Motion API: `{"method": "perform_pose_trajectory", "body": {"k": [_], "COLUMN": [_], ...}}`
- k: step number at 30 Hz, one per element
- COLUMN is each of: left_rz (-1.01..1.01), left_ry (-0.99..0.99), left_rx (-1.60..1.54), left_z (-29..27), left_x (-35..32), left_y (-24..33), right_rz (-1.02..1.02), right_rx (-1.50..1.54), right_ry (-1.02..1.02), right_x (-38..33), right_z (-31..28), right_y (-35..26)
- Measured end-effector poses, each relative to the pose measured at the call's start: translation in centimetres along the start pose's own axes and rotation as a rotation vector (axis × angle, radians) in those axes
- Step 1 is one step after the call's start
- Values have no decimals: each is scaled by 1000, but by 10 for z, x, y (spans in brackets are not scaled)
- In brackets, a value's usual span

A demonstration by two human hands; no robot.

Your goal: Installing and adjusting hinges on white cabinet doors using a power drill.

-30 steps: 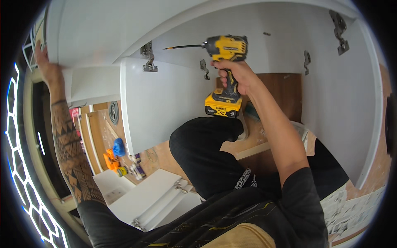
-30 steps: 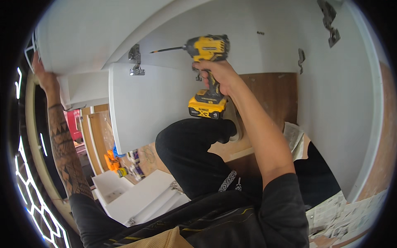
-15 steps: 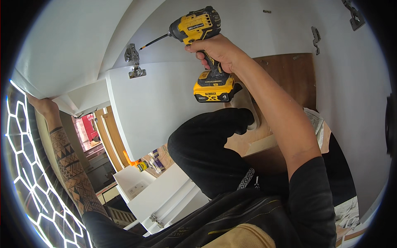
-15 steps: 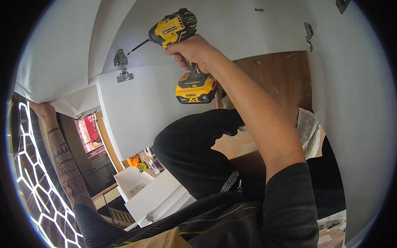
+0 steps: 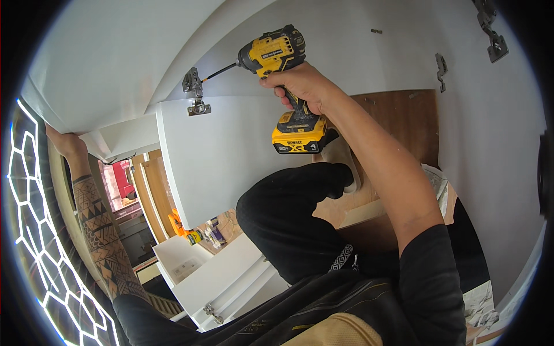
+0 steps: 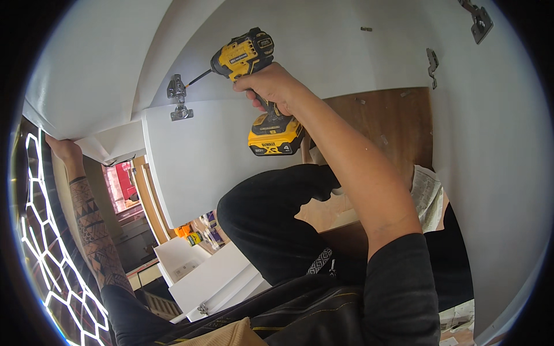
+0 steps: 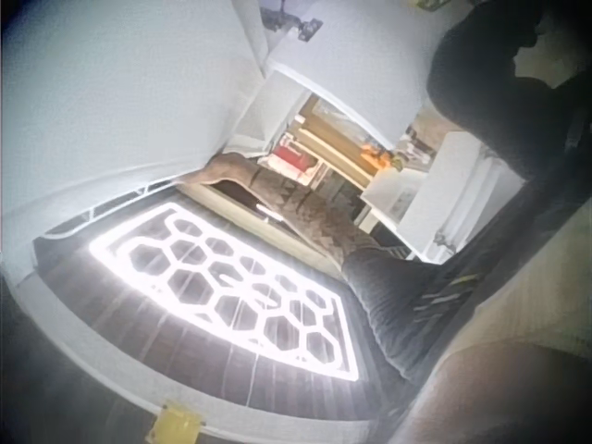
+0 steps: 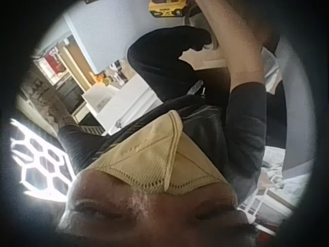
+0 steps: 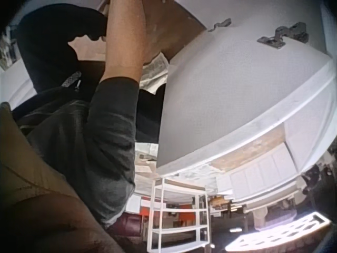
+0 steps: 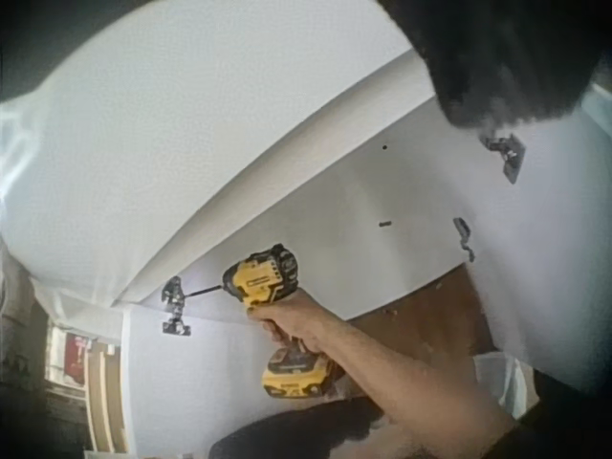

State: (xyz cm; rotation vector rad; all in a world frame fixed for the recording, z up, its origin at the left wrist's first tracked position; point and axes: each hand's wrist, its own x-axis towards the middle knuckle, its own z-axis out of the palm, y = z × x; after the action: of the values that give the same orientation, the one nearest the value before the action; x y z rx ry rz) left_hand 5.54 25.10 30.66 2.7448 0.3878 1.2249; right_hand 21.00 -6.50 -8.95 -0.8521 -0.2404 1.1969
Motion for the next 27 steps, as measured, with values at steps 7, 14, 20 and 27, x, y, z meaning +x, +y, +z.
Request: {"method": "perform_pose_trajectory", "body": {"k": [7,14,20,27], "left_rz": [64,-38,50,354], "left_ry": [-45,80,-10,44], "left_rx": [59,-142,-2,297], "left_z": [-5,25,17,9], "left_x": [-1,-15,-20,-18], "left_y": [0,34,27,3], "right_rz": [-1,29,53,79], "right_rx": [-59,-158,-164,-123], "right_ry": [6,35,33,75], "right_x": [-3,2,4,7], "right_z": [4,5,6,12], "right_y": [-5,-11,-13,-17]}}
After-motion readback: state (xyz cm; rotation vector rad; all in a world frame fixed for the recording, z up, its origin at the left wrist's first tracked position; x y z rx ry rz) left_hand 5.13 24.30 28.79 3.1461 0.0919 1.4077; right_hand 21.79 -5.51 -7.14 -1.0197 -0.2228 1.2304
